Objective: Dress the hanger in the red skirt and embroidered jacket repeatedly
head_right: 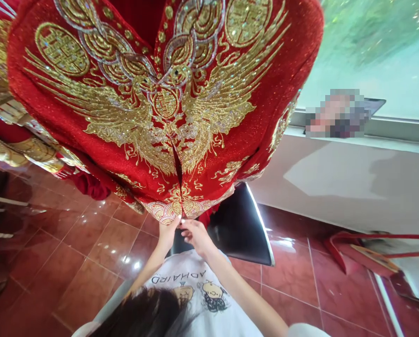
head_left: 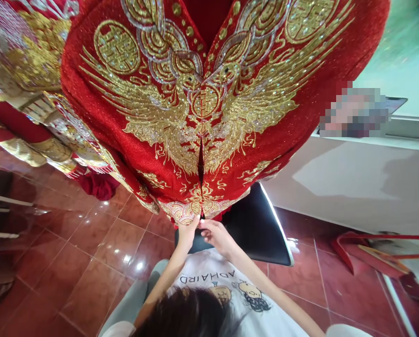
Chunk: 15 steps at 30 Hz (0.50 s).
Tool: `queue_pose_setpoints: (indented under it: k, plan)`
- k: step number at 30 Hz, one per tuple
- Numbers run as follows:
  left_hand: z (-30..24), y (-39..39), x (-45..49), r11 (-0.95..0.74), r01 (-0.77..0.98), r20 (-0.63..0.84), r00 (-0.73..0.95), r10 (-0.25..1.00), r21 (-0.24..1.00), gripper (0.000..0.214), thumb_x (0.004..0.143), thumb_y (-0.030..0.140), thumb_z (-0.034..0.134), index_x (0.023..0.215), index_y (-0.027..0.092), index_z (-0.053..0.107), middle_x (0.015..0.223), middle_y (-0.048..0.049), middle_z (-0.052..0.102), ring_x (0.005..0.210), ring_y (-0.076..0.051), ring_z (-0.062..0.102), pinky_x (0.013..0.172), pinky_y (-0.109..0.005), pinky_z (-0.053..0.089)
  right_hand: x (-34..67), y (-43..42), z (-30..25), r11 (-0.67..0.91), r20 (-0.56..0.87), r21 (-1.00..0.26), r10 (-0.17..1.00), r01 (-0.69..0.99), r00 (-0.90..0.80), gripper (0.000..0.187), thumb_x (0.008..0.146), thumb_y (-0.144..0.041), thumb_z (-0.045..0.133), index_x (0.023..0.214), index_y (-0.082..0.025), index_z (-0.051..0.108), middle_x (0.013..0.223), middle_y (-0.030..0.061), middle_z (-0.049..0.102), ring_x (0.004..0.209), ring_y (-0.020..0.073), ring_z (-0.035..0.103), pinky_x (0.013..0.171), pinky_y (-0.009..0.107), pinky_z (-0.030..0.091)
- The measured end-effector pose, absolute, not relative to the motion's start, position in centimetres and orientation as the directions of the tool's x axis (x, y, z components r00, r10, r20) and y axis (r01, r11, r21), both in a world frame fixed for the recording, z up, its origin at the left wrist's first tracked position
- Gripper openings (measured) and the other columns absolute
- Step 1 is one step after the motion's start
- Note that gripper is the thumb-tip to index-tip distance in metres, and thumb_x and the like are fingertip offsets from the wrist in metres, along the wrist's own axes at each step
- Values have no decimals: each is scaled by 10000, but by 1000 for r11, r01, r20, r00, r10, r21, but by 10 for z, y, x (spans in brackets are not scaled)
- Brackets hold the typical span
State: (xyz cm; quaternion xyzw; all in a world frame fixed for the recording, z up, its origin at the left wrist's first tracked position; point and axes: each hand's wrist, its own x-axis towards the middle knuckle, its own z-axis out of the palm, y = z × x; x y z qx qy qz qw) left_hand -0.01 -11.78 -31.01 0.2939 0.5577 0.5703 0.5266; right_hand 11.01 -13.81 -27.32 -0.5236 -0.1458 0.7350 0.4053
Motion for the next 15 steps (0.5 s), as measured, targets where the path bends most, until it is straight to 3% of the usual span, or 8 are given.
queue_pose_setpoints:
  k: [2, 6, 15]
  plan:
    - [-312, -117, 0, 209, -270, -276, -241, 930, 940, 391, 593, 282, 804, 922, 150, 638, 914, -59, 712, 864, -204, 669, 883, -375, 503, 110, -128, -270, -532, -571, -758, 821, -378, -10, 347, 589, -421, 769, 666, -137, 586, 594, -6, 591, 437, 50, 447, 413, 183, 285]
    - [-313, -114, 1, 198, -262, -269, -273, 924, 945, 403, 590, 288, 804, 935, 154, 645, 910, -57, 712, 910, -212, 667, 897, -365, 491, 107, -113, -270, -464, -512, -829, 855, -311, 89, 370, 564, -422, 763, 527, -154, 511, 433, -54, 456, 382, 35, 346, 392, 199, 205]
    - [-321, -110, 4, 171, -213, -232, -309, 922, 962, 282, 568, 261, 783, 781, 157, 629, 757, -35, 695, 805, -206, 669, 767, -336, 528, 105, -105, -257, -540, -565, -793, 825, -281, 6, 205, 600, -330, 622, 549, -154, 530, 382, -98, 314, 326, 18, 181, 357, 197, 82]
